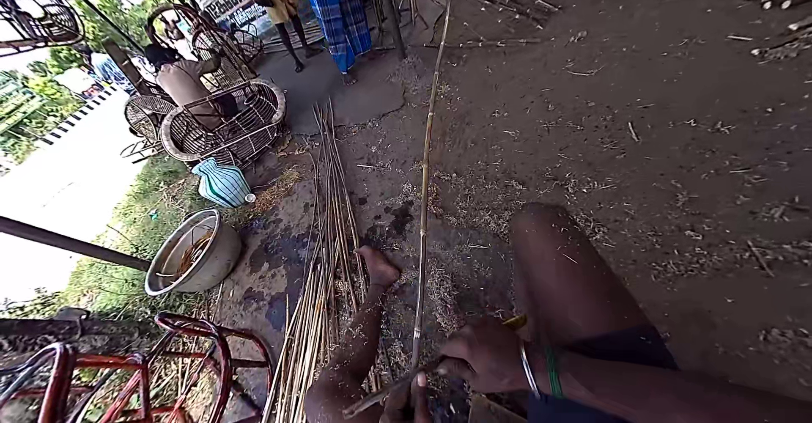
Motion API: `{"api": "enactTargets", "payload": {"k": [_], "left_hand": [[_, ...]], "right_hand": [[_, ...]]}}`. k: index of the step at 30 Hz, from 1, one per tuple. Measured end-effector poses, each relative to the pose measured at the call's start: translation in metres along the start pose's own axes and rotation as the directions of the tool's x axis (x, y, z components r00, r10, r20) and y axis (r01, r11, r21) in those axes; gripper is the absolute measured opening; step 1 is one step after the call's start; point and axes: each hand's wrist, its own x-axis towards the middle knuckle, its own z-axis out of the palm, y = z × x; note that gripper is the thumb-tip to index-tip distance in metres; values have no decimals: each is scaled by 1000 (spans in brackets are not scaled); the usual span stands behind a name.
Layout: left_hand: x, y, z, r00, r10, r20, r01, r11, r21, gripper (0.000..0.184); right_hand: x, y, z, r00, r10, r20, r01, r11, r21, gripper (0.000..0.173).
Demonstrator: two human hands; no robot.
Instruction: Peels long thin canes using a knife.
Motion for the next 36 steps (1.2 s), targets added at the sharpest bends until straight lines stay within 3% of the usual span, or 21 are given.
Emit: {"api": "enactTargets", "payload": {"k": [1, 3, 4, 7, 8, 10, 11, 13, 14, 16, 17, 18, 20, 21, 23, 24, 27, 30, 31, 34, 36], "left_hand": [[0, 0, 0, 1000, 2, 5, -2, 1000, 0, 20], [0, 3, -1, 1000, -5, 16, 5, 1000, 21, 22], [2, 3, -1, 1000, -7, 16, 6, 1000, 23, 23], [3, 0, -4, 1000, -8, 22, 7, 1000, 11, 23], [4, 0, -5, 1000, -4, 27, 3, 1000, 13, 24], [6, 1, -6, 999, 5, 35, -5, 1000, 11, 26], [7, 1, -5, 999, -2, 39, 2, 1000, 2, 26], [4, 1, -7, 998, -29, 53, 29, 1000, 1, 28], [4, 1, -9, 998, -32, 62, 33, 999, -3, 28], [7, 3, -11, 996, -29, 79, 29, 1000, -6, 29], [9, 3, -11, 996, -33, 84, 33, 999, -6, 30], [8, 2, -10, 995, -37, 88, 38, 999, -10, 32], [6, -1, -12, 995, -38, 95, 39, 999, -10, 32], [6, -1, -14, 994, -41, 98, 42, 999, -13, 31], [10, 1, -15, 992, -48, 120, 52, 998, -27, 30], [11, 1, -14, 990, -51, 130, 56, 998, -31, 31], [9, -7, -15, 987, -53, 153, 57, 998, -23, 33], [13, -6, -18, 981, -61, 182, 66, 998, -18, 34], [14, -7, -15, 980, -53, 193, 59, 998, -24, 34], [13, -13, -15, 971, -21, 240, 24, 1000, -9, 36], [17, -10, -15, 967, -28, 254, 30, 1000, -5, 36]], "right_hand": [[-1, 2, 2, 999, -12, -36, 11, 1000, -13, 53], [5, 11, -3, 971, 144, -189, -121, 985, 124, 55], [8, 12, -6, 959, 209, -192, -173, 966, 191, 54], [-3, 0, 6, 998, 12, -58, -12, 1000, 10, 52], [-3, 0, 4, 997, 19, -71, -18, 1000, 17, 52], [6, 6, -5, 965, 166, -204, -136, 979, 154, 54], [9, 7, -7, 961, 202, -190, -164, 967, 197, 54], [0, -4, 1, 997, 72, -40, -69, 996, 53, 53], [-4, -6, 6, 999, 20, -31, -20, 1000, -6, 53], [0, 2, 4, 965, 83, -249, -73, 996, 50, 54], [4, 3, 0, 943, 171, -284, -136, 981, 141, 54], [4, 2, -1, 951, 181, -250, -144, 977, 158, 55], [-5, -6, 8, 993, 26, -112, -24, 999, 26, 54], [-6, -8, 9, 995, 18, -93, -17, 1000, 12, 54], [2, -3, 0, 965, 138, -223, -115, 987, 117, 54], [5, -3, -2, 957, 192, -218, -155, 972, 175, 54], [-6, -10, 11, 998, 10, -57, -9, 1000, 2, 52], [1, 0, 7, 946, 126, -299, -93, 988, 123, 53], [3, 1, 7, 947, 150, -285, -109, 982, 154, 54], [-8, -4, 19, 988, -26, -152, 24, 1000, -12, 54], [-1, 0, 7, 966, 101, -239, -83, 993, 86, 54]]}}
